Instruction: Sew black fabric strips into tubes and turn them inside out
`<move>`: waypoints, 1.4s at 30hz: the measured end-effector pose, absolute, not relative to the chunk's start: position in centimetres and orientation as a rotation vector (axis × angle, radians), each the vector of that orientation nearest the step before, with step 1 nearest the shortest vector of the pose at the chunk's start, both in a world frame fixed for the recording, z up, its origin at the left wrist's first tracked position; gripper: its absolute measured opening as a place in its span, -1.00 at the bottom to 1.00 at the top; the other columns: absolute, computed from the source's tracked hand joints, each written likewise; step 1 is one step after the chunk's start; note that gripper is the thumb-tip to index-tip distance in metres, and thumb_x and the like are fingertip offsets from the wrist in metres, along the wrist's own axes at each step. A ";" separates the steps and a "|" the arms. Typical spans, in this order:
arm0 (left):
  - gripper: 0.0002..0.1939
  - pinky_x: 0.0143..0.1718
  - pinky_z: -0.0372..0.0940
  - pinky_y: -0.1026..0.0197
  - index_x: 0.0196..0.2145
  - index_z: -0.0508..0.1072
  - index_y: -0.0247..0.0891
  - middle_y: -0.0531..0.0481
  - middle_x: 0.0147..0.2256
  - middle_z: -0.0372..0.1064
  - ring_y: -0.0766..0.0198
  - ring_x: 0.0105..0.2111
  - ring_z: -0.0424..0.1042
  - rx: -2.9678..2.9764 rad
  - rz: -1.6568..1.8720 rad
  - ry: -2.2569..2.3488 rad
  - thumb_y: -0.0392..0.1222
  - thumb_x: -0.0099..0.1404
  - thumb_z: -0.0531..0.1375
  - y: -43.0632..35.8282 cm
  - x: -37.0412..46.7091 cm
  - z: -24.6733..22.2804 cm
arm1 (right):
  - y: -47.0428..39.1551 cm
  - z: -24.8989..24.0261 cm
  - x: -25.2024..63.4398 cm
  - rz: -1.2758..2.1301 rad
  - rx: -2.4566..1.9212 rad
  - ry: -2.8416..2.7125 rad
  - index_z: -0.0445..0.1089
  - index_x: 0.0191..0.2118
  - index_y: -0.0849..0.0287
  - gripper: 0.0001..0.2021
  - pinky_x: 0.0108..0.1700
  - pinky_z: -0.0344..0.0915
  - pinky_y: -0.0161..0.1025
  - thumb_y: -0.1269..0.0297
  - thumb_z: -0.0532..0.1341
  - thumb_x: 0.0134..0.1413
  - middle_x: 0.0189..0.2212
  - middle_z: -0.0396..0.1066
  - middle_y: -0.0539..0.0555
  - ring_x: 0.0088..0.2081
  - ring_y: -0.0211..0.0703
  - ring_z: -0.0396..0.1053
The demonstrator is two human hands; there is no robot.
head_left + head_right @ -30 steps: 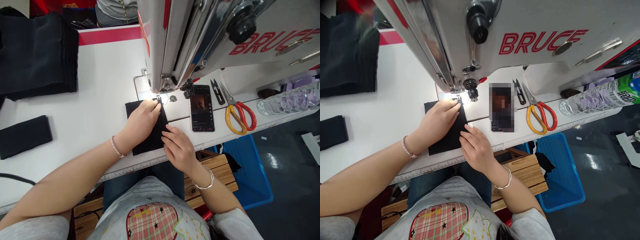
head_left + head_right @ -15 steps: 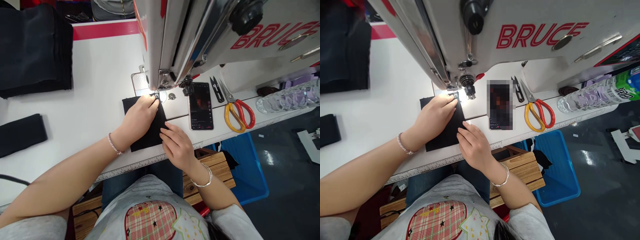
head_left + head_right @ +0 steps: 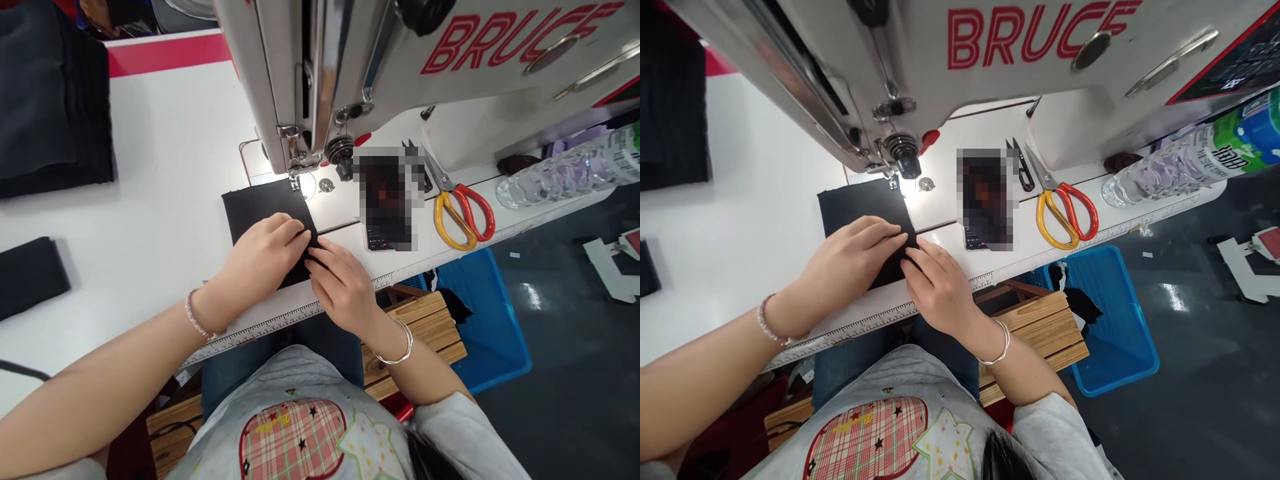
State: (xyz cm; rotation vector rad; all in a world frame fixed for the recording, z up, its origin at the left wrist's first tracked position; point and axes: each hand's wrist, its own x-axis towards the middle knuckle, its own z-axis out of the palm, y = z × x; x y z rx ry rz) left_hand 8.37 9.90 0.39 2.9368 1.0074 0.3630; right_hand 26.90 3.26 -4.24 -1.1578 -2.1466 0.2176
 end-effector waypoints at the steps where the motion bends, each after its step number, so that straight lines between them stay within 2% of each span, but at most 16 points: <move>1: -0.70 -0.16 0.46 0.01 -0.09 0.44 -0.45 -0.22 -0.16 0.44 0.06 -0.11 0.38 2.938 0.373 1.006 -0.37 0.42 -0.06 9.3 8.3 0.4 | 2.9 -4.5 27.2 0.220 -1.176 -2.129 0.46 -0.05 0.29 -0.76 0.19 0.35 0.01 0.49 0.17 0.18 0.00 0.47 0.23 0.20 0.04 0.29; 5: -0.70 0.06 0.41 -0.11 0.03 0.40 -0.46 -0.27 -0.02 0.40 -0.05 0.10 0.31 2.936 0.395 0.983 -0.36 0.37 0.06 7.2 8.0 0.0 | 1.5 -5.1 28.5 0.131 -1.201 -2.023 0.47 -0.14 0.23 -0.79 0.09 0.42 0.01 0.52 0.25 0.09 -0.11 0.48 0.19 0.10 0.05 0.36; 8: -0.69 0.10 0.39 -0.15 0.02 0.41 -0.47 -0.29 -0.03 0.41 -0.08 0.12 0.32 2.908 0.443 0.957 -0.32 0.33 0.15 6.1 7.8 -0.2 | 0.9 -5.0 28.7 0.043 -1.160 -2.004 0.47 -0.20 0.22 -0.82 0.04 0.44 0.01 0.53 0.25 0.06 -0.19 0.48 0.17 0.01 0.03 0.40; 14: -0.69 0.08 0.40 -0.15 0.01 0.43 -0.43 -0.25 -0.06 0.43 -0.05 0.06 0.37 2.937 0.441 0.915 -0.37 0.30 0.18 5.5 7.6 -0.3 | 0.9 -4.7 28.0 -0.036 -1.193 -2.074 0.51 -0.16 0.20 -0.81 0.07 0.38 0.03 0.44 0.27 0.07 -0.16 0.45 0.17 -0.01 0.02 0.35; 20: -0.74 -0.07 0.46 -0.02 -0.06 0.44 -0.52 -0.23 -0.17 0.45 0.03 -0.10 0.40 3.032 0.436 0.821 -0.42 0.30 0.16 5.9 7.9 0.3 | 1.0 -5.0 28.0 -0.039 -1.211 -2.086 0.52 -0.16 0.19 -0.82 0.05 0.35 0.01 0.41 0.26 0.09 -0.17 0.43 0.16 -0.02 0.00 0.31; 26: -0.80 -0.19 0.44 0.04 -0.11 0.44 -0.49 -0.17 -0.28 0.43 0.12 -0.23 0.39 3.067 0.500 0.785 -0.43 0.30 0.15 5.9 8.1 0.7 | 1.0 -5.1 28.1 -0.001 -1.197 -2.088 0.51 -0.13 0.19 -0.80 0.08 0.32 0.01 0.40 0.26 0.10 -0.17 0.41 0.16 0.00 0.00 0.29; 30: -0.80 -0.21 0.44 0.05 -0.11 0.44 -0.44 -0.16 -0.29 0.42 0.14 -0.25 0.38 3.070 0.486 0.787 -0.43 0.30 0.15 5.9 7.9 0.7 | 0.9 -5.2 28.2 0.023 -1.188 -2.086 0.50 -0.12 0.20 -0.79 0.08 0.32 0.04 0.40 0.26 0.10 -0.17 0.42 0.17 0.01 0.03 0.29; 35: -0.77 -0.23 0.43 0.03 -0.09 0.43 -0.47 -0.19 -0.27 0.43 0.12 -0.24 0.37 3.051 0.473 0.774 -0.43 0.29 0.17 5.9 7.7 0.6 | 0.8 -5.2 28.3 0.041 -1.220 -2.095 0.49 -0.11 0.10 -0.80 0.07 0.32 0.02 0.36 0.23 0.14 -0.15 0.42 0.13 0.02 0.00 0.29; 42: -0.75 -0.23 0.42 0.04 -0.08 0.42 -0.49 -0.19 -0.27 0.43 0.12 -0.25 0.37 3.031 0.456 0.755 -0.43 0.27 0.19 5.9 7.6 0.3 | 1.0 -5.1 28.4 0.020 -1.191 -2.094 0.49 -0.13 0.18 -0.80 0.06 0.33 0.02 0.39 0.26 0.09 -0.18 0.44 0.15 -0.01 0.02 0.31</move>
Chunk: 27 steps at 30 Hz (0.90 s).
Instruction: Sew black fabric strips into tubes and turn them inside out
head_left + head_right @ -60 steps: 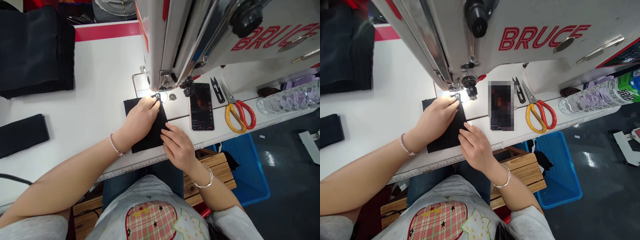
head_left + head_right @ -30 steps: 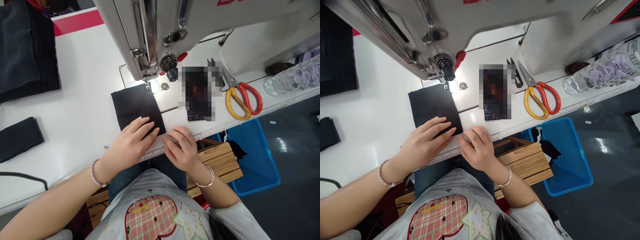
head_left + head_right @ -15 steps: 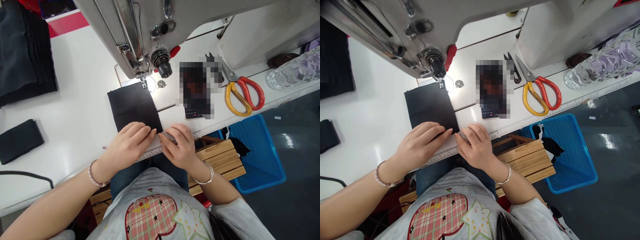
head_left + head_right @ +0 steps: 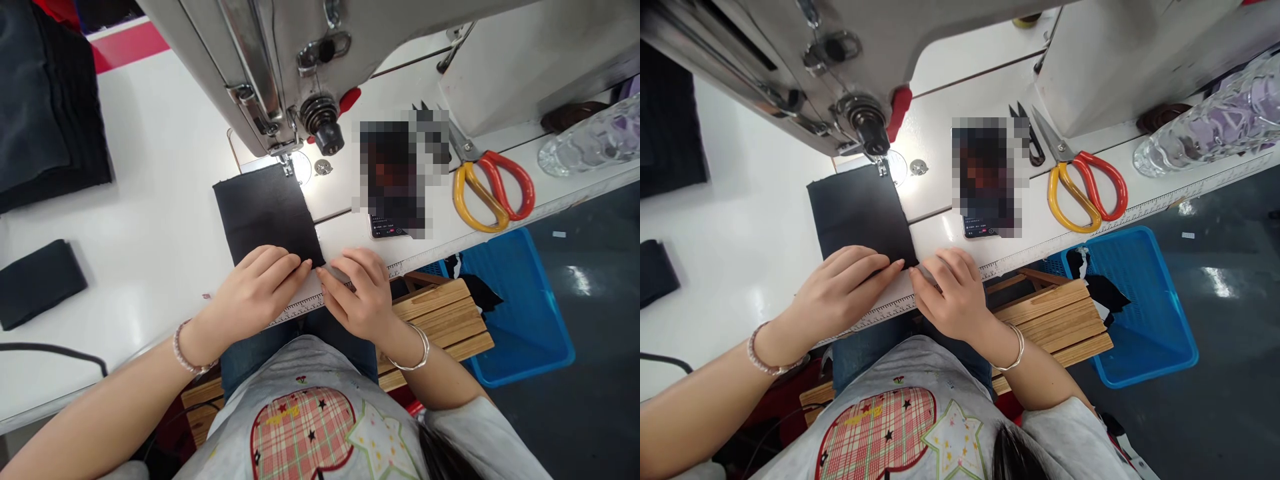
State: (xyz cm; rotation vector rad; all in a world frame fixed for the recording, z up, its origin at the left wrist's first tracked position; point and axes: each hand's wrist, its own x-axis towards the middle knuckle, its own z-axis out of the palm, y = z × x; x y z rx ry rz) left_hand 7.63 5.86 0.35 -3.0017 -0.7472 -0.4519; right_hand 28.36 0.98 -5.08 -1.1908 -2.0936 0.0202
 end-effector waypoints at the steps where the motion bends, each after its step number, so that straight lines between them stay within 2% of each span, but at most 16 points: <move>1: -0.75 -0.23 0.41 0.04 -0.08 0.42 -0.48 -0.19 -0.27 0.42 0.13 -0.25 0.37 -3.003 -0.454 -0.749 -0.43 0.27 0.18 5.9 7.6 0.3 | 1.1 -5.0 28.3 0.015 -1.192 -2.092 0.49 -0.13 0.17 -0.81 0.05 0.33 0.01 0.38 0.26 0.10 -0.19 0.45 0.14 -0.02 0.01 0.32; 8: -0.75 -0.21 0.40 0.04 -0.05 0.40 -0.38 -0.16 -0.24 0.44 0.14 -0.24 0.39 -3.039 -0.452 -0.820 -0.39 0.31 0.15 5.9 7.3 -0.1 | 1.6 -4.8 27.9 -0.026 -1.202 -2.127 0.45 -0.05 0.17 -0.77 0.00 0.29 -0.02 0.30 0.19 0.19 -0.09 0.47 0.15 -0.02 0.00 0.34; 17: -0.76 -0.22 0.40 0.02 -0.06 0.41 -0.33 -0.14 -0.27 0.41 0.12 -0.23 0.40 -3.091 -0.521 -0.882 -0.36 0.30 0.14 6.0 7.6 0.1 | 1.7 -4.9 28.1 -0.017 -1.185 -2.180 0.46 -0.05 0.18 -0.76 0.01 0.25 0.00 0.29 0.23 0.17 -0.07 0.48 0.14 0.00 0.04 0.31; 23: -0.74 -0.19 0.40 0.02 -0.07 0.41 -0.42 -0.30 -0.04 0.38 0.10 -0.23 0.35 -3.081 -0.379 -0.983 -0.25 0.32 0.16 7.3 8.1 1.3 | 1.8 -4.6 28.0 -0.059 -1.178 -2.188 0.49 -0.10 0.17 -0.80 0.00 0.26 -0.02 0.29 0.21 0.18 -0.10 0.50 0.11 -0.02 0.01 0.32; 27: -0.68 -0.32 0.36 0.08 0.01 0.36 -0.41 -0.24 -0.06 0.40 0.14 -0.31 0.32 -2.950 -0.242 -0.977 -0.22 0.34 0.15 8.1 8.4 1.5 | 1.7 -4.3 27.9 -0.072 -1.176 -2.181 0.49 -0.11 0.24 -0.79 0.02 0.27 -0.01 0.31 0.25 0.14 -0.13 0.50 0.14 -0.02 0.04 0.33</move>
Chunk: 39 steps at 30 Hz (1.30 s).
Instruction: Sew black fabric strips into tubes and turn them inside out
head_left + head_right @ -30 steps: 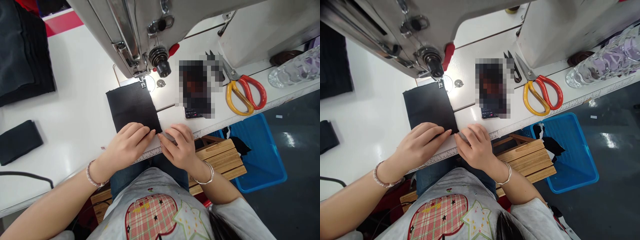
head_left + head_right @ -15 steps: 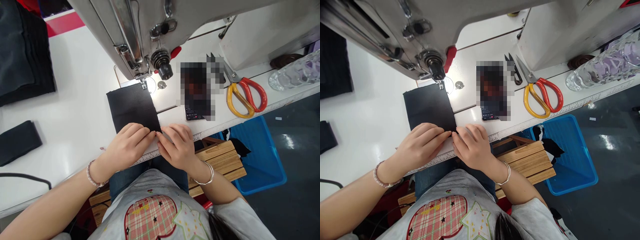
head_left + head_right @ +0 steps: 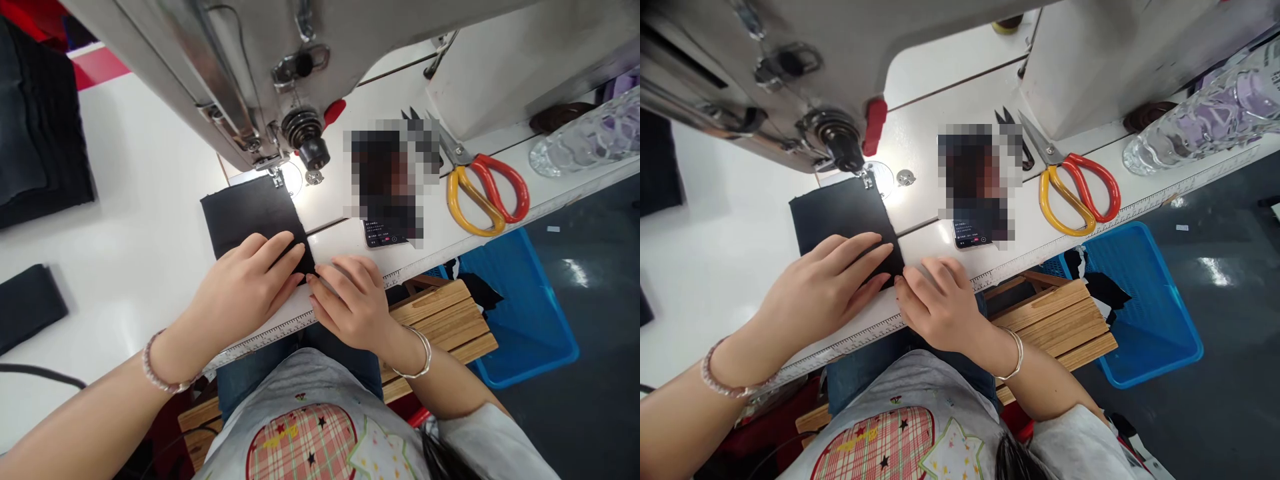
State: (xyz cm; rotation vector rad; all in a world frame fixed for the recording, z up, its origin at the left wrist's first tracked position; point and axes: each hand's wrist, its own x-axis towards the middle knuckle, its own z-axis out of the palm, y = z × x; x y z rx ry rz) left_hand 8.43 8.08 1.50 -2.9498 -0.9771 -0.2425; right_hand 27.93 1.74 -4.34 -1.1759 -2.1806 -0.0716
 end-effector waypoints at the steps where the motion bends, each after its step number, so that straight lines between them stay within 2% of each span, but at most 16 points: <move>1: -0.68 -0.35 0.34 0.10 0.02 0.36 -0.39 -0.22 -0.09 0.41 0.15 -0.33 0.31 -2.918 -0.234 -0.971 -0.22 0.33 0.15 8.2 8.5 1.5 | 1.7 -4.4 27.9 -0.074 -1.182 -2.180 0.49 -0.11 0.23 -0.79 0.03 0.27 0.00 0.30 0.26 0.14 -0.13 0.49 0.14 -0.01 0.04 0.33; 4: -0.72 -0.41 0.28 0.14 -0.01 0.36 -0.35 -0.16 -0.17 0.42 0.18 -0.37 0.30 -2.846 -0.239 -0.954 -0.25 0.33 0.15 8.3 8.7 1.2 | 1.6 -4.6 27.8 -0.101 -1.199 -2.165 0.50 -0.12 0.17 -0.81 0.06 0.27 -0.01 0.29 0.25 0.14 -0.13 0.49 0.12 -0.01 0.02 0.34; 10: -0.86 -0.49 0.20 0.18 -0.19 0.39 -0.33 -0.08 -0.33 0.40 0.20 -0.41 0.28 -2.824 -0.219 -1.003 -0.24 0.31 0.18 8.5 8.8 0.7 | 1.5 -5.4 27.7 -0.142 -1.221 -2.128 0.51 -0.14 0.09 -0.83 0.06 0.30 -0.04 0.25 0.26 0.15 -0.12 0.50 0.04 -0.02 -0.02 0.37; 13: -0.80 -0.48 0.21 0.17 -0.13 0.40 -0.36 -0.08 -0.35 0.39 0.20 -0.41 0.30 -2.808 -0.186 -1.014 -0.24 0.31 0.19 8.4 8.8 0.5 | 1.4 -5.5 27.8 -0.139 -1.220 -2.134 0.51 -0.12 0.08 -0.81 0.07 0.31 -0.04 0.23 0.25 0.16 -0.10 0.50 0.02 -0.01 -0.02 0.37; 20: -0.49 -0.43 0.23 0.16 0.16 0.30 -0.48 -0.09 -0.37 0.37 0.17 -0.39 0.31 -2.734 -0.148 -1.093 -0.21 0.30 0.20 7.9 8.8 0.1 | 1.5 -5.7 27.9 -0.143 -1.221 -2.128 0.52 -0.12 0.06 -0.82 0.07 0.33 -0.06 0.22 0.25 0.18 -0.09 0.50 -0.01 -0.01 -0.04 0.37; 24: -0.43 -0.44 0.19 0.16 0.22 0.23 -0.46 -0.08 -0.39 0.33 0.16 -0.40 0.31 -2.686 -0.119 -1.151 -0.17 0.31 0.17 7.7 8.9 -0.1 | 1.5 -5.7 28.0 -0.132 -1.208 -2.127 0.53 -0.12 0.08 -0.81 0.06 0.32 -0.07 0.23 0.25 0.17 -0.11 0.50 -0.02 -0.01 -0.03 0.37; 28: -0.43 -0.39 0.22 0.17 0.22 0.23 -0.48 -0.09 -0.37 0.33 0.15 -0.39 0.31 -2.691 -0.129 -1.185 -0.17 0.31 0.17 7.7 8.9 -0.2 | 1.5 -5.7 28.0 -0.122 -1.203 -2.128 0.52 -0.10 0.07 -0.80 0.06 0.32 -0.07 0.22 0.23 0.19 -0.08 0.50 -0.01 0.00 -0.02 0.37; 31: -0.52 -0.35 0.26 0.17 0.10 0.34 -0.47 -0.13 -0.33 0.36 0.15 -0.35 0.32 -2.718 -0.200 -1.188 -0.19 0.27 0.21 7.8 8.8 -0.4 | 1.4 -6.0 27.9 -0.135 -1.217 -2.097 0.52 -0.11 0.06 -0.81 0.06 0.31 -0.07 0.21 0.24 0.18 -0.09 0.50 -0.01 0.00 -0.04 0.37; 34: -0.63 -0.39 0.25 0.20 -0.02 0.42 -0.41 -0.12 -0.32 0.37 0.19 -0.37 0.31 -2.737 -0.248 -1.149 -0.25 0.22 0.27 7.8 8.6 -0.4 | 1.5 -6.1 27.8 -0.136 -1.202 -2.075 0.53 -0.13 0.08 -0.81 0.05 0.32 -0.07 0.23 0.26 0.15 -0.11 0.51 -0.02 -0.02 -0.03 0.38; 39: -0.53 -0.36 0.27 0.17 0.06 0.40 -0.41 -0.14 -0.28 0.40 0.17 -0.36 0.32 -2.728 -0.237 -1.150 -0.28 0.19 0.30 7.6 8.6 -0.4 | 1.5 -6.0 27.8 -0.117 -1.203 -2.087 0.54 -0.13 0.08 -0.81 0.05 0.31 -0.08 0.23 0.26 0.15 -0.11 0.51 -0.02 -0.02 -0.03 0.38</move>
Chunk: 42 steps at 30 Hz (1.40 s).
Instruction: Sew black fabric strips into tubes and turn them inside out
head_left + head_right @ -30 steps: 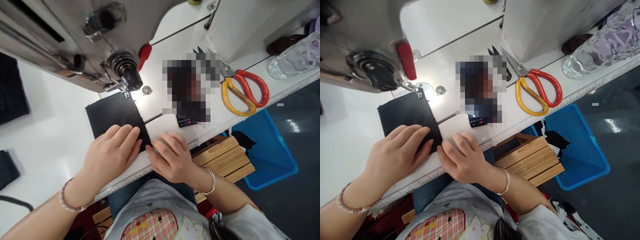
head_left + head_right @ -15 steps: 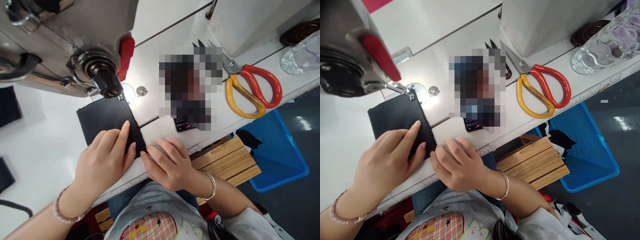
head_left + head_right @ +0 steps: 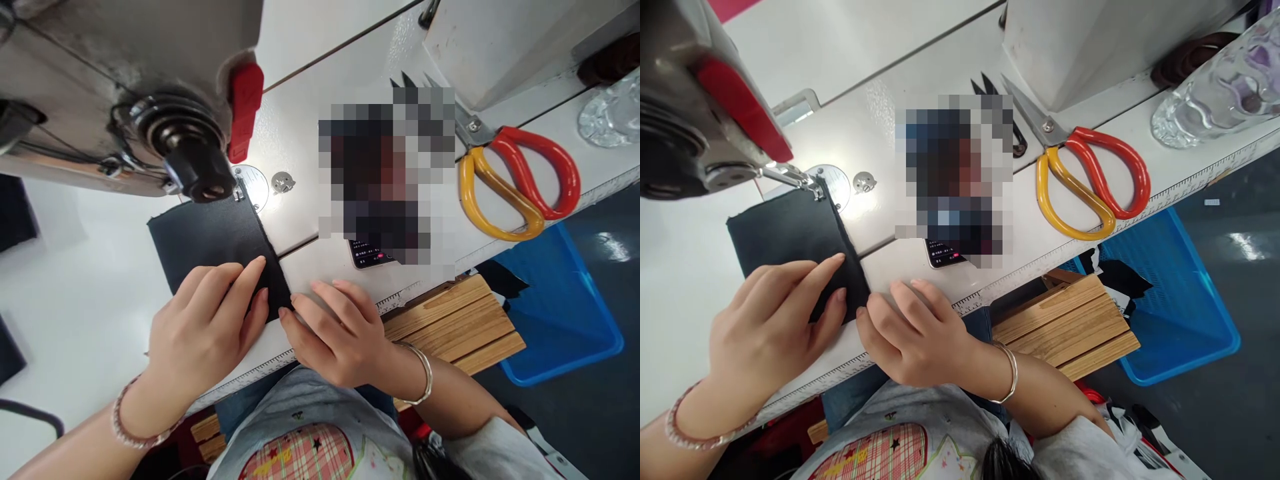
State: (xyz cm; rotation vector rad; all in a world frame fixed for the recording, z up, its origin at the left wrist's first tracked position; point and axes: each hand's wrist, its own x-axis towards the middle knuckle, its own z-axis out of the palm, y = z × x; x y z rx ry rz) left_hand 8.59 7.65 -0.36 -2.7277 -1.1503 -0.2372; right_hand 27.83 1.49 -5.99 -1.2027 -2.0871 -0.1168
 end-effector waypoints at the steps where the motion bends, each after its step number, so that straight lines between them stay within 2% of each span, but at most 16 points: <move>1: -0.51 -0.34 0.28 0.16 0.07 0.40 -0.42 -0.15 -0.26 0.41 0.16 -0.35 0.33 -2.724 -0.239 -1.153 -0.28 0.19 0.30 7.6 8.6 -0.4 | 1.5 -6.0 27.8 -0.113 -1.203 -2.088 0.54 -0.13 0.08 -0.80 0.05 0.31 -0.08 0.23 0.26 0.15 -0.11 0.51 -0.01 -0.01 -0.03 0.38; 7: -0.42 -0.22 0.34 0.12 0.15 0.34 -0.41 -0.21 -0.05 0.43 0.12 -0.27 0.37 -2.722 -0.203 -1.158 -0.27 0.18 0.29 7.5 8.5 -0.5 | 1.5 -5.9 27.9 -0.114 -1.206 -2.111 0.53 -0.11 0.08 -0.79 0.07 0.27 -0.07 0.22 0.22 0.18 0.02 0.47 0.00 0.00 -0.03 0.36; 11: -0.40 -0.19 0.35 0.12 0.18 0.31 -0.41 -0.18 0.04 0.41 0.11 -0.24 0.37 -2.722 -0.197 -1.165 -0.27 0.19 0.27 7.5 8.6 -0.9 | 1.5 -5.6 28.0 -0.106 -1.176 -2.162 0.53 -0.10 0.11 -0.77 0.06 0.26 -0.02 0.25 0.18 0.20 0.12 0.41 -0.01 0.08 0.05 0.32; 15: -0.44 -0.22 0.34 0.12 0.18 0.31 -0.42 -0.16 0.06 0.40 0.11 -0.24 0.36 -2.718 -0.170 -1.180 -0.25 0.23 0.23 7.5 8.8 -1.2 | 1.4 -5.2 28.1 -0.055 -1.200 -2.243 0.50 -0.04 0.16 -0.74 0.05 0.24 0.04 0.26 0.18 0.22 0.09 0.44 0.01 0.09 0.11 0.31; 20: -0.48 -0.29 0.35 0.12 0.18 0.31 -0.42 -0.15 0.08 0.38 0.12 -0.24 0.33 -2.722 -0.172 -1.214 -0.25 0.28 0.18 7.4 9.0 -1.2 | 1.4 -4.7 28.1 -0.036 -1.225 -2.311 0.44 0.07 0.24 -0.67 0.04 0.23 0.05 0.30 0.17 0.24 0.06 0.47 0.06 0.08 0.10 0.30; 27: -0.51 -0.22 0.38 0.09 0.19 0.29 -0.43 -0.16 0.15 0.33 0.10 -0.21 0.32 -2.735 -0.187 -1.225 -0.26 0.34 0.11 7.1 9.2 -0.9 | 1.6 -4.2 28.1 -0.059 -1.215 -2.317 0.44 0.04 0.28 -0.69 0.04 0.22 0.05 0.32 0.19 0.22 0.03 0.49 0.06 0.05 0.08 0.32; 32: -0.53 -0.33 0.39 0.08 0.20 0.29 -0.38 -0.16 0.17 0.32 0.11 -0.24 0.32 -2.719 -0.185 -1.230 -0.27 0.36 0.07 7.0 9.4 -1.0 | 1.7 -4.0 28.0 -0.079 -1.220 -2.347 0.44 0.05 0.29 -0.69 0.06 0.19 0.05 0.33 0.18 0.22 0.04 0.48 0.08 0.06 0.08 0.31; 42: -0.56 -0.42 0.39 0.09 0.15 0.35 -0.49 -0.25 0.11 0.38 0.12 -0.30 0.32 -2.694 -0.258 -1.188 -0.29 0.35 0.06 7.1 9.6 -0.8 | 1.8 -3.4 28.0 -0.105 -1.204 -2.369 0.45 0.03 0.28 -0.70 0.07 0.19 0.05 0.34 0.19 0.20 0.00 0.50 0.12 0.06 0.07 0.30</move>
